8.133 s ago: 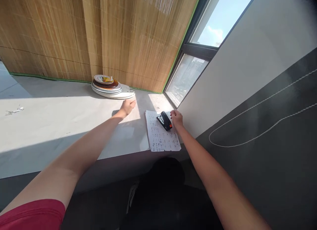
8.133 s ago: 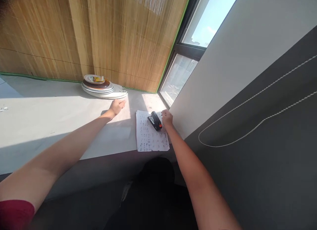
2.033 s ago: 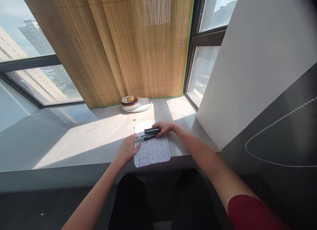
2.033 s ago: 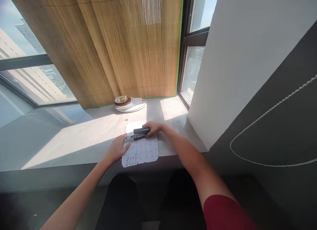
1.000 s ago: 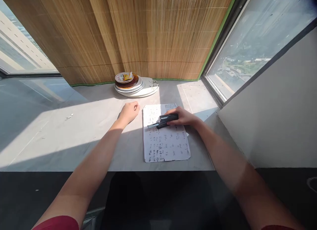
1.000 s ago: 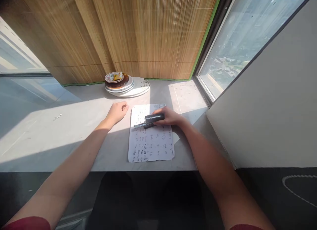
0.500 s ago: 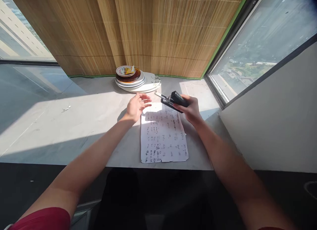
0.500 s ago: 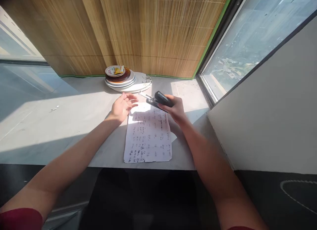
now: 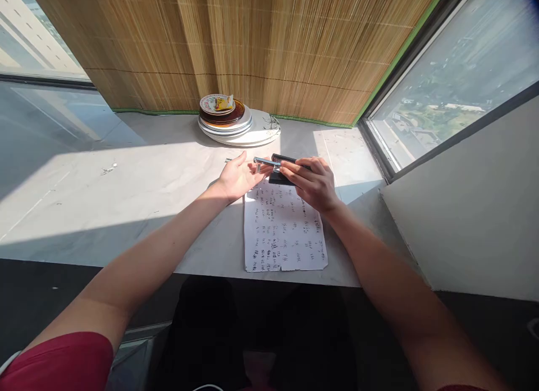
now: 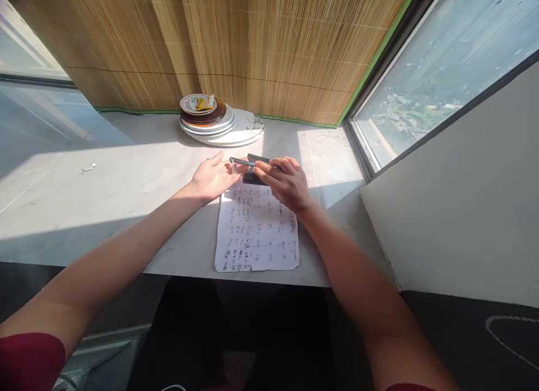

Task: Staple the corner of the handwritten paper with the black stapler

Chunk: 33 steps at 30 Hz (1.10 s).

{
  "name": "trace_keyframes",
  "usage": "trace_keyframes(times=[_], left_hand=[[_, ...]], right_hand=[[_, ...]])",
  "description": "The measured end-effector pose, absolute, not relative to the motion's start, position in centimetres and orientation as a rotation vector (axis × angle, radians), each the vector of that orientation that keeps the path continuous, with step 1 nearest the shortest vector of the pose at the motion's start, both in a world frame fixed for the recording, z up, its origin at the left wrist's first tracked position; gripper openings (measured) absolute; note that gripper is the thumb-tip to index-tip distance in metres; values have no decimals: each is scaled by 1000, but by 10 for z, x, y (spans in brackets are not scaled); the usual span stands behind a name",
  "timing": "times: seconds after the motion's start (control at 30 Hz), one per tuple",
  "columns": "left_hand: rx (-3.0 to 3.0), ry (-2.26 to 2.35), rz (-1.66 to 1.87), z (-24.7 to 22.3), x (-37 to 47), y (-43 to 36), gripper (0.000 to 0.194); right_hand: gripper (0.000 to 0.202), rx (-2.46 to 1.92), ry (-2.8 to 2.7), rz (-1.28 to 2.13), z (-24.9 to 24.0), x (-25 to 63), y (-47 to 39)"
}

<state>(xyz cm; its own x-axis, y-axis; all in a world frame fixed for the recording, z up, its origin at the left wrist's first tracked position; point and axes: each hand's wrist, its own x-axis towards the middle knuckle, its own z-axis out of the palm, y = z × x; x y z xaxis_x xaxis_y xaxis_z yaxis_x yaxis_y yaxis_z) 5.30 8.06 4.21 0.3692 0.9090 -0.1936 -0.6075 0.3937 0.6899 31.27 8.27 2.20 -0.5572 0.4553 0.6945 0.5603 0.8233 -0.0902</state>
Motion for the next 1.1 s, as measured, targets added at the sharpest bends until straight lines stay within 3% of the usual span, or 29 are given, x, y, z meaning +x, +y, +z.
trace_keyframes(times=[0.2, 0.37, 0.47, 0.87, 1.1], left_hand=[[769, 674, 1097, 40, 50, 84, 31], [925, 775, 1251, 34, 50, 85, 22], [1021, 739, 1300, 34, 51, 83, 18], [1091, 850, 1310, 41, 60, 77, 14], [1137, 965, 1407, 45, 63, 75, 31]], right_hand=[[29, -980, -1901, 218, 29, 315, 85], [31, -901, -1911, 880, 38, 319, 81], [30, -818, -2016, 1049, 38, 318, 82], [47, -707, -2155, 740, 43, 312, 84], [46, -691, -2367, 259, 37, 310, 86]])
